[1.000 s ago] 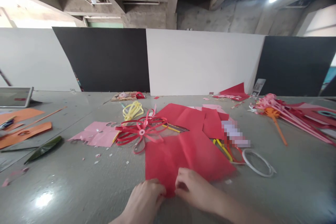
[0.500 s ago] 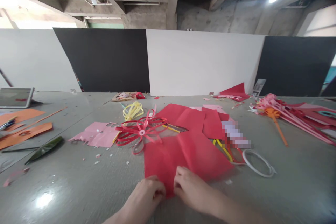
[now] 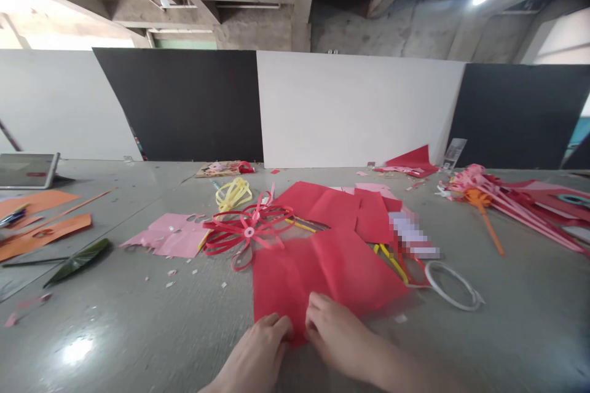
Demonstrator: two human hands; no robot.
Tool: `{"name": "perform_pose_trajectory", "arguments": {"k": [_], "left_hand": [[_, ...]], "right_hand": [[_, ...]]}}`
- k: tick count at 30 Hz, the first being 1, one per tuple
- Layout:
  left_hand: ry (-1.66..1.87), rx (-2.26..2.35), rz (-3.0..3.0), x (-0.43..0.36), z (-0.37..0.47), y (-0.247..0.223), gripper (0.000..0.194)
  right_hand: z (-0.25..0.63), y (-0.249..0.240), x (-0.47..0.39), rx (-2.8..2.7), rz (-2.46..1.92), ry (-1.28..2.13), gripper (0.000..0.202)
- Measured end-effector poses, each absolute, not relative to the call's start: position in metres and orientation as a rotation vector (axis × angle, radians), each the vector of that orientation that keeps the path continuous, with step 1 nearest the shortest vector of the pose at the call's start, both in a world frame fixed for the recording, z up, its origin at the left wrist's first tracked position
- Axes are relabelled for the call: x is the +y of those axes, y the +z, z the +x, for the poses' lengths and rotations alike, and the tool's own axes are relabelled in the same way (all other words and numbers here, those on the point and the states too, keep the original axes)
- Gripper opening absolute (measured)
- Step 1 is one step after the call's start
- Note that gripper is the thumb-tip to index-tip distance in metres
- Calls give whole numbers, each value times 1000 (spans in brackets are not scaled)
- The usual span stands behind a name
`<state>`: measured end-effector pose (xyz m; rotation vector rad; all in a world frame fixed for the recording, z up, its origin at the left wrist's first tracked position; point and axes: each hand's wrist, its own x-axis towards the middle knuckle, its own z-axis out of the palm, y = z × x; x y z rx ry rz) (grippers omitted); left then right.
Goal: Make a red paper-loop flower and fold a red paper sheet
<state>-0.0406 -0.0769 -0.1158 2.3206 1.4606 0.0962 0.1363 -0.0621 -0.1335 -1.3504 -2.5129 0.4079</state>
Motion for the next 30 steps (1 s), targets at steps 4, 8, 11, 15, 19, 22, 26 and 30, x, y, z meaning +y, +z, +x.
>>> {"name": "perform_pose_trajectory", "arguments": {"k": [4,8,11,15,19,22,26,30], "left_hand": [[225,1385,2259,-70,-44,-119,26],[277,1379,2257,-67,-47,-124,25],[271,1383,2286,-70,-47,-122,25],[138,1407,2355,-77,-44,-111,29],[-4,1423,2473,-81,-40,-106,28],[-21,1429,2558,-82,-40,-112,25],[71,1380,2706,-81,-43,-127,21],[150,1329,2842,-81,-47,-136,15]], "right_hand": [[137,-126,-64,-2444,-1268,587,7],[134,-123,-68,-2360,-1212,738,8],[131,-127,-68,-2342,-1216,748,11],[127,-129,-66,-2375,-1273,682,17],[126,-125,-63,-2390,-1278,687,15],[127,-124,-62,-2375,-1250,701,15],[132,-130,-60,-2382,-1185,638,15],[145,-133,-59,-2475,-1019,547,5]]}}
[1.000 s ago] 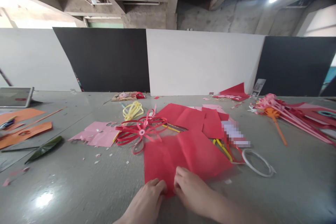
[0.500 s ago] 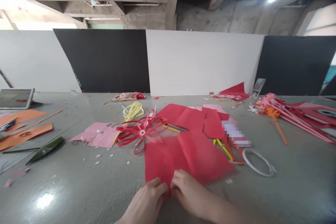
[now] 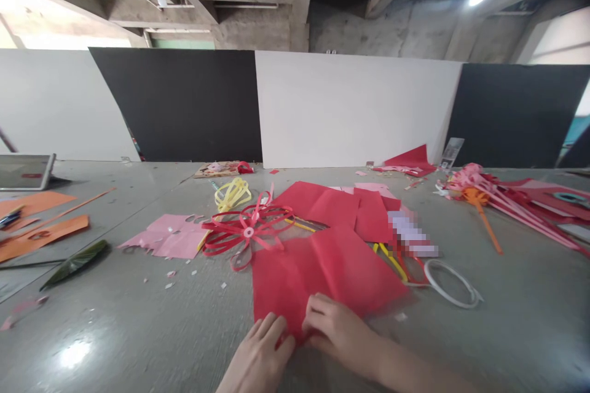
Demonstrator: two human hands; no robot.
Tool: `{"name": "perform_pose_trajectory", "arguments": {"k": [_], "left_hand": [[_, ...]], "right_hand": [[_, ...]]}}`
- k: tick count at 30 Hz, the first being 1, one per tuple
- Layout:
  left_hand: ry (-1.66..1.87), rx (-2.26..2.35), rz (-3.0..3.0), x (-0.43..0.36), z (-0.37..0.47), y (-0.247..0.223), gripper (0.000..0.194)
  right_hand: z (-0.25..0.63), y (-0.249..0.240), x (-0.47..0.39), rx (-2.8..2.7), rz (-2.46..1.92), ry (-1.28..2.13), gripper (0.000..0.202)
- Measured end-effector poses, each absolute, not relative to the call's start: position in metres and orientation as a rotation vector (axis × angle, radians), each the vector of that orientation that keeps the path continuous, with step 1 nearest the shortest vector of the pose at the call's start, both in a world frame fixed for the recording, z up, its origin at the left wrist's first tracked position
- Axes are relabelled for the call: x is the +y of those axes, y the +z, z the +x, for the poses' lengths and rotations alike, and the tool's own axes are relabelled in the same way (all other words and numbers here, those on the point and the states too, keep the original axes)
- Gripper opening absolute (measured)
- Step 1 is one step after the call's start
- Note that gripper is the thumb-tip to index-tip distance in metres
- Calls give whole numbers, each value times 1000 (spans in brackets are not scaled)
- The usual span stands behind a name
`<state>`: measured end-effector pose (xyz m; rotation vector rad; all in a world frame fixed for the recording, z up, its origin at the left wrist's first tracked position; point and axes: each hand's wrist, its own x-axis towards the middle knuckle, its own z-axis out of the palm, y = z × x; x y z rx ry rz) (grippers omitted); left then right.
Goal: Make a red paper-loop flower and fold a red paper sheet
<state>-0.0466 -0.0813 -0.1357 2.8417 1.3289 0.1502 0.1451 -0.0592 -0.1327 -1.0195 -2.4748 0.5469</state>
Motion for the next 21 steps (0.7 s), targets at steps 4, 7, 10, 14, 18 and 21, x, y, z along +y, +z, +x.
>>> {"name": "perform_pose_trajectory", "arguments": {"k": [4,7,10,14,18,21], "left_hand": [[197,1286,2934,-82,-49,-137,15],[157,1245,2988,-80,-50,-135,16],[102,1144,3097,-74,-52,-132,15],[10,1028,3180,-67,-54,-125,12],[-32,1009,3169,-65,-53,-120,12],[-7,1047,3111,-65,-53,-122,13]], "right_hand": [[163,-129,-60,-2498,-985,510,9],[175,-130,-60,-2531,-1004,447,11],[181,-135,-60,-2589,-1003,313,8],[180,-141,-61,-2592,-1022,166,9],[177,-143,-61,-2590,-1011,97,14],[174,-140,-62,-2570,-1041,156,16]]}}
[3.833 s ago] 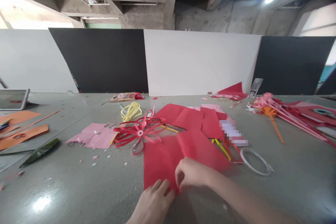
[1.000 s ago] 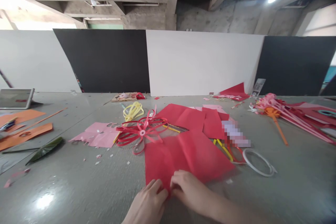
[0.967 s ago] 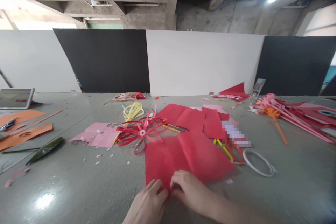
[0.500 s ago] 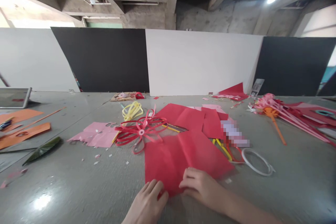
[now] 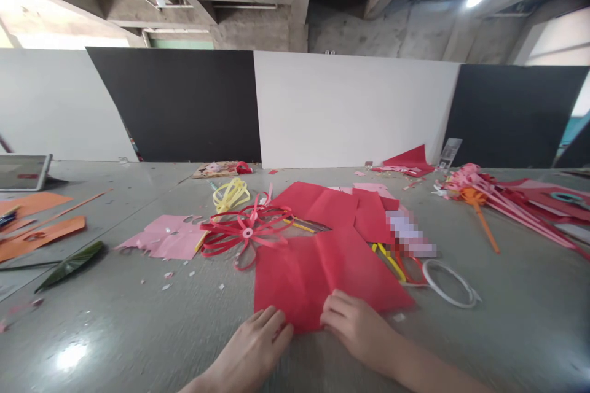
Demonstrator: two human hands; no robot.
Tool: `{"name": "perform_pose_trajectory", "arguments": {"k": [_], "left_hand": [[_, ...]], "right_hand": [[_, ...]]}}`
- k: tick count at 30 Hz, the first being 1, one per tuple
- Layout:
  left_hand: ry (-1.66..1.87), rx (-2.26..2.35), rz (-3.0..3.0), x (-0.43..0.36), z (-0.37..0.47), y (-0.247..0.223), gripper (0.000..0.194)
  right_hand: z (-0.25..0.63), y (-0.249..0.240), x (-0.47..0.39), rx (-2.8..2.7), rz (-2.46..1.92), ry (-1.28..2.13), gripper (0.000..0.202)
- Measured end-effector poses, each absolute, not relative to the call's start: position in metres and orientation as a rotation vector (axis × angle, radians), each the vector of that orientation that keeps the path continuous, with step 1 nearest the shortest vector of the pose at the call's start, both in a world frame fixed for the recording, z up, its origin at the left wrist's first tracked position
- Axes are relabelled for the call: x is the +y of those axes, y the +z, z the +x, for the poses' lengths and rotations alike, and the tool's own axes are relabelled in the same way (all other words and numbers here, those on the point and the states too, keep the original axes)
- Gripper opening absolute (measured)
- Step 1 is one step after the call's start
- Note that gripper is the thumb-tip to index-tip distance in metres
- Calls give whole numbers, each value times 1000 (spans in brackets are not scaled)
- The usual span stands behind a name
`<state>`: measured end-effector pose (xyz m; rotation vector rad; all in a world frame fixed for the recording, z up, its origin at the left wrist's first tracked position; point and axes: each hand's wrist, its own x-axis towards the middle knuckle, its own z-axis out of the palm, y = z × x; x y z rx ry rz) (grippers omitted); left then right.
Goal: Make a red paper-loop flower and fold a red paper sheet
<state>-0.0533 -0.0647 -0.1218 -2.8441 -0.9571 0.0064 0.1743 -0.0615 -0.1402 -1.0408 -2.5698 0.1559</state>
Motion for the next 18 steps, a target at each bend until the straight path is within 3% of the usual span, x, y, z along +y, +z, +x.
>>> {"name": "perform_pose_trajectory", "arguments": {"k": [9,14,18], "left_hand": [[-155,-1337,-2890,-70,-48,-127,19],[-94,-1362,-2901,-72,-38,-131,28],[-80,-1303,-2881,-71,-35,-135,22]], "right_hand": [[171,-124,-51,-2370,-1141,693,19],[172,-119,-42,-2367,-1129,764,16],[172,-118,-41,-2335,-1178,776,14]]}}
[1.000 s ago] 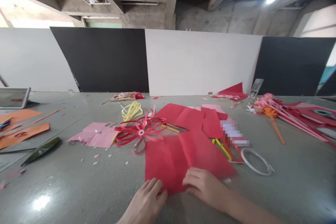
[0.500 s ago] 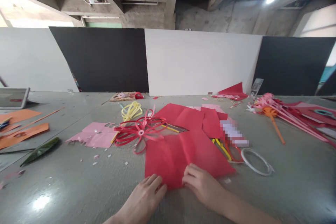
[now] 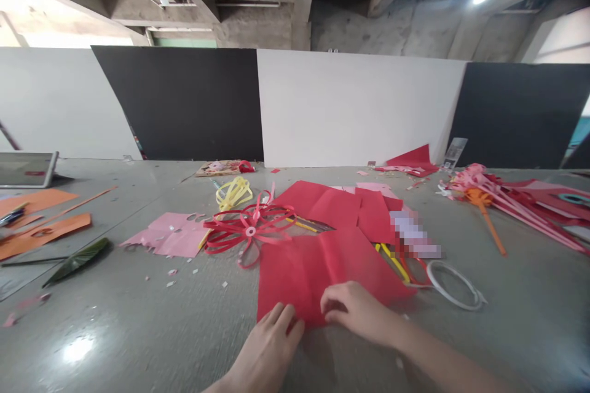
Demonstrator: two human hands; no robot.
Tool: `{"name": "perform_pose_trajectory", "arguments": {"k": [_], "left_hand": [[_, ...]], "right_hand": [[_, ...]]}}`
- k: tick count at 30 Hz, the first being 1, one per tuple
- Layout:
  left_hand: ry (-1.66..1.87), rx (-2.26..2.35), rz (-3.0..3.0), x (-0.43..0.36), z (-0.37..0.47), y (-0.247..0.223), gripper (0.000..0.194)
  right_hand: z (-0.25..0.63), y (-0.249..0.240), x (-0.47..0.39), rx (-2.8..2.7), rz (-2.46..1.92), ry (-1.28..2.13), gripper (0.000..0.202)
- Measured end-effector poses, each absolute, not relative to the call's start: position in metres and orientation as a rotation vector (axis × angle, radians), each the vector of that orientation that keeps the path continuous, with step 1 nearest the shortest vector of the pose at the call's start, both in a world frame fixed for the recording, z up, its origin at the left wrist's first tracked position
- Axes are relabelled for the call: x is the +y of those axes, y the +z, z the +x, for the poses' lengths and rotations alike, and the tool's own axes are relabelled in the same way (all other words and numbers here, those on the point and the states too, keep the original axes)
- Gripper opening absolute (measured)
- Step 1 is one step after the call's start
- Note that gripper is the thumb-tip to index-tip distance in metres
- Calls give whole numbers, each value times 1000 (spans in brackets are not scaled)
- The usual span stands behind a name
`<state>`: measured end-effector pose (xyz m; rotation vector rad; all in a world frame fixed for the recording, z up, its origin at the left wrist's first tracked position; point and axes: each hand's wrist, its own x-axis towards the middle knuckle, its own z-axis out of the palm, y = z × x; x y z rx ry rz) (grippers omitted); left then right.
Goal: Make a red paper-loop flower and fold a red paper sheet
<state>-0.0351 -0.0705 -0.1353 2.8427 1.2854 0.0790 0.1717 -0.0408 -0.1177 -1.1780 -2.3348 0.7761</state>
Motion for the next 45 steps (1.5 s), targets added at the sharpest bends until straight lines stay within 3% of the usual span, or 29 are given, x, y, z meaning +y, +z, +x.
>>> {"name": "perform_pose_trajectory", "arguments": {"k": [4,12,22,31,39,45], "left_hand": [[81,1265,2803,-66,-34,-130,17],[161,1222,2453,-51,-33,-109,25],[220,1180,2504,-56,-35,-109,34],[172,1166,2958,-63,-23,-124,14],[118,1096,3110,-57,-18,-136,8],[99,1034,3155,-61,-19,-135,9]], "right_hand": [[173,-116,-40,-2341,-1169,793,14],[173,-116,-34,-2376,-1184,810,14],[174,-122,-30,-2383,-1233,776,6],[180,-125,-35,-2417,-1126,719,7],[180,-142,-43,-2531,-1061,318,17],[184,-139,-46,-2624,-1043,192,8]]}}
